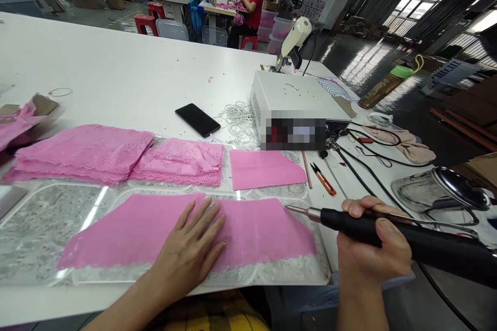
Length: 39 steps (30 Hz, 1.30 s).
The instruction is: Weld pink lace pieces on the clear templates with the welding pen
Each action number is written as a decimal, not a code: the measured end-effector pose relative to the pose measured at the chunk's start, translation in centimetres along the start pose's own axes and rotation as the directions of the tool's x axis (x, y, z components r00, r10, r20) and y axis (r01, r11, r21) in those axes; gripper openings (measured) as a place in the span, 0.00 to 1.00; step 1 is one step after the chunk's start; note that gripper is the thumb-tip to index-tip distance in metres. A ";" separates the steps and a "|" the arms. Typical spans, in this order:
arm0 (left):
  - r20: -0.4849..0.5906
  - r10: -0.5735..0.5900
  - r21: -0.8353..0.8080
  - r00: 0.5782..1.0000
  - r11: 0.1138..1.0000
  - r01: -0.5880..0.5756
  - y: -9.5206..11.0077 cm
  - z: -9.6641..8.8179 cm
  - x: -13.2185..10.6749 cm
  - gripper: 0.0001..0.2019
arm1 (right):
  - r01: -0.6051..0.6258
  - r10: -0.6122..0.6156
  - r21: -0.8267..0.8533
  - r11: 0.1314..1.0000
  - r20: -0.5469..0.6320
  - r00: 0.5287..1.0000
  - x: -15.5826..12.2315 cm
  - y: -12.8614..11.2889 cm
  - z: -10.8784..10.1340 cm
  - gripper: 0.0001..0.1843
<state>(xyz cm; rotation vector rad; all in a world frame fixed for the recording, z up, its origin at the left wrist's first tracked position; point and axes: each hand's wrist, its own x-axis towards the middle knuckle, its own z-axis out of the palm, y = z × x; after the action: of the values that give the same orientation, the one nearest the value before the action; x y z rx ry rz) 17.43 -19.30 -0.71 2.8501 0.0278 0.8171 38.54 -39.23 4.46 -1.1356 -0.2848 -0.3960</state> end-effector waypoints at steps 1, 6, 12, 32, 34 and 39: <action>0.002 -0.001 -0.002 1.000 1.000 0.001 0.0 0.0 0.0 0.15 | -0.007 0.007 -0.009 1.000 0.005 1.000 0.0 -0.1 -0.2 0.08; 0.019 -0.001 -0.004 1.000 1.000 0.001 0.0 0.0 0.0 0.16 | -0.024 0.024 -0.019 1.000 0.006 1.000 -0.2 -0.3 -0.8 0.07; 0.065 0.022 0.034 0.998 0.999 -0.024 -0.2 -0.1 -0.2 0.16 | -0.028 0.029 -0.015 0.999 0.010 1.000 -0.3 -0.2 -0.6 0.08; 0.059 0.063 0.047 0.996 0.997 -0.066 -0.6 -0.1 0.0 0.17 | -0.034 0.029 -0.078 0.996 -0.071 0.997 0.3 -1.6 -2.4 0.08; 0.055 0.054 0.040 0.997 0.998 -0.056 -0.6 -0.1 0.0 0.17 | -0.032 0.026 -0.080 0.996 -0.079 0.997 0.2 -1.7 -2.5 0.08; 0.064 0.080 0.068 0.995 0.994 -0.085 -0.6 -0.3 0.1 0.17 | -0.043 0.037 -0.066 0.997 -0.087 0.995 0.1 -1.7 -2.3 0.08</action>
<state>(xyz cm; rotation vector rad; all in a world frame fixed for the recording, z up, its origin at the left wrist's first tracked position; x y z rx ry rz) 17.35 -18.71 -0.55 2.9586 -0.0714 0.7579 37.96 -41.99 5.00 -1.1859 -0.1738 -0.4203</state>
